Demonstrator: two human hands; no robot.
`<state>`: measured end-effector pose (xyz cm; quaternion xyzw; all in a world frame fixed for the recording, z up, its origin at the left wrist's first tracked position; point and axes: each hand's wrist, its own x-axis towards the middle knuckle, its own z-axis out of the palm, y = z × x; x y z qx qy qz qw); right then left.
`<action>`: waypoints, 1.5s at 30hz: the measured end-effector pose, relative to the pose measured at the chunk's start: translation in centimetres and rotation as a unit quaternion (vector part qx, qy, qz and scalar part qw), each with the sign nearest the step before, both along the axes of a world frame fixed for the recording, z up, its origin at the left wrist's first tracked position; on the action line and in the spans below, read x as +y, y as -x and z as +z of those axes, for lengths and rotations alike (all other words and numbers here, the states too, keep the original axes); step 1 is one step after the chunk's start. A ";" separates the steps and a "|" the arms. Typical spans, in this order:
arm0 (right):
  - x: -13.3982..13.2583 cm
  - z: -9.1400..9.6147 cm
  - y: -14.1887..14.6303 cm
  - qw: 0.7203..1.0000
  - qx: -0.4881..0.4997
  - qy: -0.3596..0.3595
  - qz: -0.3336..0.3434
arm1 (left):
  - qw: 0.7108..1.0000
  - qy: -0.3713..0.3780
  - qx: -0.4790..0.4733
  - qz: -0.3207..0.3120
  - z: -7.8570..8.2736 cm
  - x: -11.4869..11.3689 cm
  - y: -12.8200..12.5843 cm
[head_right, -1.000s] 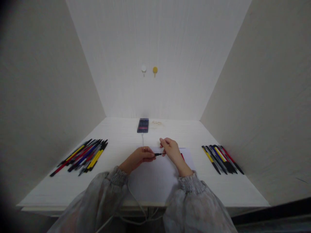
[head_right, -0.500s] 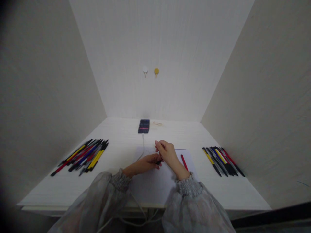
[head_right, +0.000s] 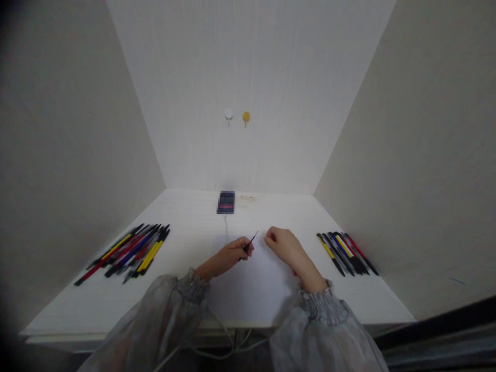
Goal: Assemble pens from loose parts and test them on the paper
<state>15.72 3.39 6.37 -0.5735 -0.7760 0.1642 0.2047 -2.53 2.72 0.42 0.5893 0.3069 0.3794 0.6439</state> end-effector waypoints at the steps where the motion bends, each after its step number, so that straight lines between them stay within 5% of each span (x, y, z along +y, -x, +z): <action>1: -0.2 -0.5 0.0 0.998 -0.060 0.014 -0.005 | 1.000 -0.001 0.003 0.004 0.3 -0.1 0.0; 6: -0.8 -2.9 0.9 0.974 -0.210 0.083 -0.034 | 0.998 0.000 0.045 0.041 1.3 -0.5 0.2; 15: -0.5 -4.4 1.9 0.965 -0.252 0.071 -0.034 | 0.996 -0.008 0.072 0.060 0.6 -0.4 0.2; 18: -0.4 -4.4 1.9 0.987 -0.155 0.035 -0.025 | 0.995 -0.009 0.070 0.066 0.6 -0.4 0.2; 21: -0.3 -4.4 2.1 0.999 0.042 0.028 -0.010 | 0.996 -0.004 0.053 0.072 0.5 -0.4 0.1; 25: -0.7 -4.4 3.0 0.949 0.302 0.087 0.028 | 0.996 -0.016 0.030 0.085 0.3 -0.1 0.2; 29: -0.9 -4.5 3.5 0.914 0.391 0.099 0.036 | 0.994 -0.042 0.028 0.101 0.1 0.0 0.3; 37: -1.1 -4.7 3.4 0.920 0.380 0.087 0.035 | 0.995 -0.036 0.013 0.092 0.6 -0.2 0.3; 45: -1.9 -3.9 3.3 0.981 0.183 -0.017 0.054 | 0.994 -0.054 0.020 0.093 -0.1 0.2 0.6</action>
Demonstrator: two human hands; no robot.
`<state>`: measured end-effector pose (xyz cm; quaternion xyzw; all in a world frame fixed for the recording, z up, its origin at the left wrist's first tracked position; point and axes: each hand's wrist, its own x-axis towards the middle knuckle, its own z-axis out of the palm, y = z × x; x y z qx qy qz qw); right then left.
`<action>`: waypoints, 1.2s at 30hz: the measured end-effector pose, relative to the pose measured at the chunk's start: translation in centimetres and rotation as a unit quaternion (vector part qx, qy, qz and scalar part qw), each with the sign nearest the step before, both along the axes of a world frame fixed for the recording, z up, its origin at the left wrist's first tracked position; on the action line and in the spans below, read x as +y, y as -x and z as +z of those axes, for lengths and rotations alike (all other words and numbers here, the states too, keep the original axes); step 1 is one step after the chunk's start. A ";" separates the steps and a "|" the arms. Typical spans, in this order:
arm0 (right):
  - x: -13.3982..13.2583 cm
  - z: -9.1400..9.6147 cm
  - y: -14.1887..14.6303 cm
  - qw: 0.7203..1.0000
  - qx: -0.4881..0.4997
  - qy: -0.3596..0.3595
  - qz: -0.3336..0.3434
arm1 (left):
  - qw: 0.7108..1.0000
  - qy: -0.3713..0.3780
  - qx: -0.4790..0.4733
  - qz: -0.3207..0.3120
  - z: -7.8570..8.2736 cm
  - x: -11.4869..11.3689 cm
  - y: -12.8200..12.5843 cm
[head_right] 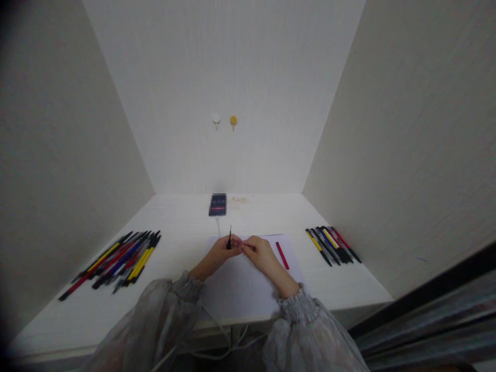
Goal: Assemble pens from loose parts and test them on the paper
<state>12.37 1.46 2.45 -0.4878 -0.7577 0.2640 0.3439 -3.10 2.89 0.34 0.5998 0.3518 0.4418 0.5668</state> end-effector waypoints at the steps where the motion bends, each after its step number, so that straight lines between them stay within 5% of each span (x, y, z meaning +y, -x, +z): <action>1: 0.0 0.2 -0.5 1.000 -0.018 -0.012 -0.006 | 1.000 -0.002 -0.001 0.002 0.0 0.0 0.0; 4: 0.3 0.9 -2.7 0.989 -0.102 -0.019 -0.104 | 1.000 -0.003 0.019 0.018 0.1 0.0 0.1; 7: 0.7 1.2 -5.2 0.929 -0.291 0.044 -0.224 | 0.999 0.008 0.032 0.041 0.3 -0.1 0.0; 10: 1.1 0.5 -6.7 0.885 -0.385 0.114 -0.236 | 0.998 0.020 0.032 0.054 0.5 -0.1 0.0; 14: 1.7 -1.0 -7.1 0.894 -0.379 0.130 -0.201 | 0.998 0.038 0.028 0.051 0.8 -0.1 0.0; 17: 2.2 -0.7 -6.9 0.937 -0.266 0.132 -0.184 | 0.998 0.048 0.022 0.047 0.9 -0.2 0.0; 20: 2.7 0.9 -6.1 0.976 -0.003 0.175 -0.127 | 0.997 0.047 0.022 0.049 0.9 -0.2 0.0; 25: 4.2 2.7 -2.6 0.897 0.354 0.262 -0.048 | 0.996 0.023 -0.008 0.086 0.8 -0.1 0.2; 30: 5.6 0.8 1.0 0.838 0.437 0.324 -0.032 | 0.987 0.008 -0.043 0.155 1.1 0.2 0.5; 36: 6.1 -1.5 1.4 0.839 0.454 0.295 -0.043 | 0.977 -0.004 -0.070 0.199 1.2 0.4 0.7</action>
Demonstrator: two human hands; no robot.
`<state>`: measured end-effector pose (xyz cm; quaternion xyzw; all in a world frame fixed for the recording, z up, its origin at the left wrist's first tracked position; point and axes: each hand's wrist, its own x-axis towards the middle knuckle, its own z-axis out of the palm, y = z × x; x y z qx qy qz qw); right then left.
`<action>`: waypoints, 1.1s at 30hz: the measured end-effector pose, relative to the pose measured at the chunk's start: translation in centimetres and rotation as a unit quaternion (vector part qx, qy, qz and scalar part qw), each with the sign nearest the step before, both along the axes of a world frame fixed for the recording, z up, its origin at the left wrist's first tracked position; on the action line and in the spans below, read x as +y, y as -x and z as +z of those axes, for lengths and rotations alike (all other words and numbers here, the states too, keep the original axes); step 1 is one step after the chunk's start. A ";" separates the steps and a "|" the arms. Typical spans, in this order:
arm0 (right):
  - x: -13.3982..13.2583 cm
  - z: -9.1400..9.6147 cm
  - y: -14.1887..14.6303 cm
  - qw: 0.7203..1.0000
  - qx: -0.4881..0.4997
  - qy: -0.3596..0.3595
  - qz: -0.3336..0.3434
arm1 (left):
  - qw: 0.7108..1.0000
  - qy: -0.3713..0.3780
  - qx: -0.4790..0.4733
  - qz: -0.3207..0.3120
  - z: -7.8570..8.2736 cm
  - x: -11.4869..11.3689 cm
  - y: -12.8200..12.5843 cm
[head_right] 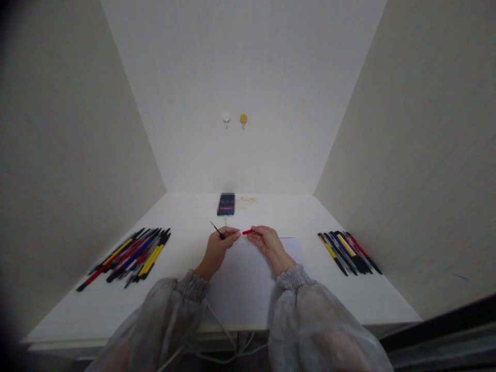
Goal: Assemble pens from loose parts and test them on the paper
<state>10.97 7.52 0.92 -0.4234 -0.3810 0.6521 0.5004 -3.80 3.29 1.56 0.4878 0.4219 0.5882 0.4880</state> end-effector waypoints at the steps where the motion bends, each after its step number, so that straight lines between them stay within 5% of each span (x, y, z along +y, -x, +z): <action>1: 0.0 -0.2 -0.1 1.000 -0.001 -0.001 -0.007 | 1.000 -0.001 0.002 0.000 -0.1 0.1 0.0; 33: -0.5 -2.1 1.2 0.999 0.039 0.011 -0.035 | 0.997 -0.010 0.075 0.016 -1.0 0.4 0.4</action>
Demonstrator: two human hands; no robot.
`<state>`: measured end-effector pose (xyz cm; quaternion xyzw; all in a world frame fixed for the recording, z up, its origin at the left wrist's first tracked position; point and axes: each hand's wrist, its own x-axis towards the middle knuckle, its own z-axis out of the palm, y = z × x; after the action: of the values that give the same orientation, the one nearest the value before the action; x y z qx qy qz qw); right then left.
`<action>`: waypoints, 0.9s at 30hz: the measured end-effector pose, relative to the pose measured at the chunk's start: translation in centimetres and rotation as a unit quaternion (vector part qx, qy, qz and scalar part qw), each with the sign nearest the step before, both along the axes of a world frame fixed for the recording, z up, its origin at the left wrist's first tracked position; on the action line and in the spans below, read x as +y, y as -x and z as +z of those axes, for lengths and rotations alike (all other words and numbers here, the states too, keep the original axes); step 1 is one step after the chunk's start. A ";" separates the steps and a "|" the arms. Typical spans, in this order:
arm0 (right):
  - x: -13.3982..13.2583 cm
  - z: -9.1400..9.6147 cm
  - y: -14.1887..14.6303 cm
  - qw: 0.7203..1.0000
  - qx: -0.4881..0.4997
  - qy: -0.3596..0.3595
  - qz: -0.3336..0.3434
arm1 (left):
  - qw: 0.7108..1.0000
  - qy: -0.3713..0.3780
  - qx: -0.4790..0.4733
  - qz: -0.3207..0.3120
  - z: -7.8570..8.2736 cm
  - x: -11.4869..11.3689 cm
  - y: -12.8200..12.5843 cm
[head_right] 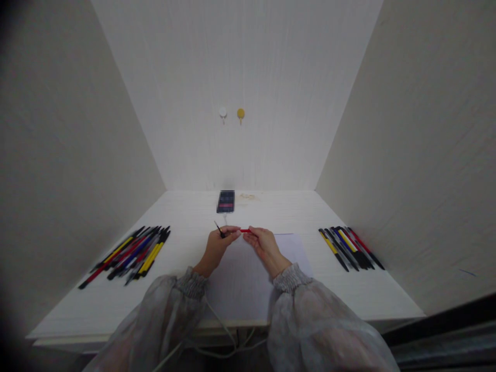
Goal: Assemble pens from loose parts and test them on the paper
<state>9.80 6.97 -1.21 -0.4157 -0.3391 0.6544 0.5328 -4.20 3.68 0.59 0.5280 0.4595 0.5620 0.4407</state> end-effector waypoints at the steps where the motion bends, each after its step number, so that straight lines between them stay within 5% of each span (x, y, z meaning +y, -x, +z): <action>1: 0.0 -0.1 0.1 1.000 0.006 0.002 0.002 | 1.000 -0.004 0.003 0.002 0.0 0.0 0.0; 16: -0.4 -0.6 0.7 0.998 0.065 -0.006 0.026 | 1.000 -0.014 -0.018 -0.006 -0.1 0.2 0.1; 27: -0.1 1.3 -0.2 0.983 0.170 0.003 -0.076 | 0.999 -0.004 0.037 -0.039 -0.4 0.3 -0.7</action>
<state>10.02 6.84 0.08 -0.3248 -0.2091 0.6740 0.6297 -3.48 4.02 0.17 0.5679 0.4518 0.5265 0.4429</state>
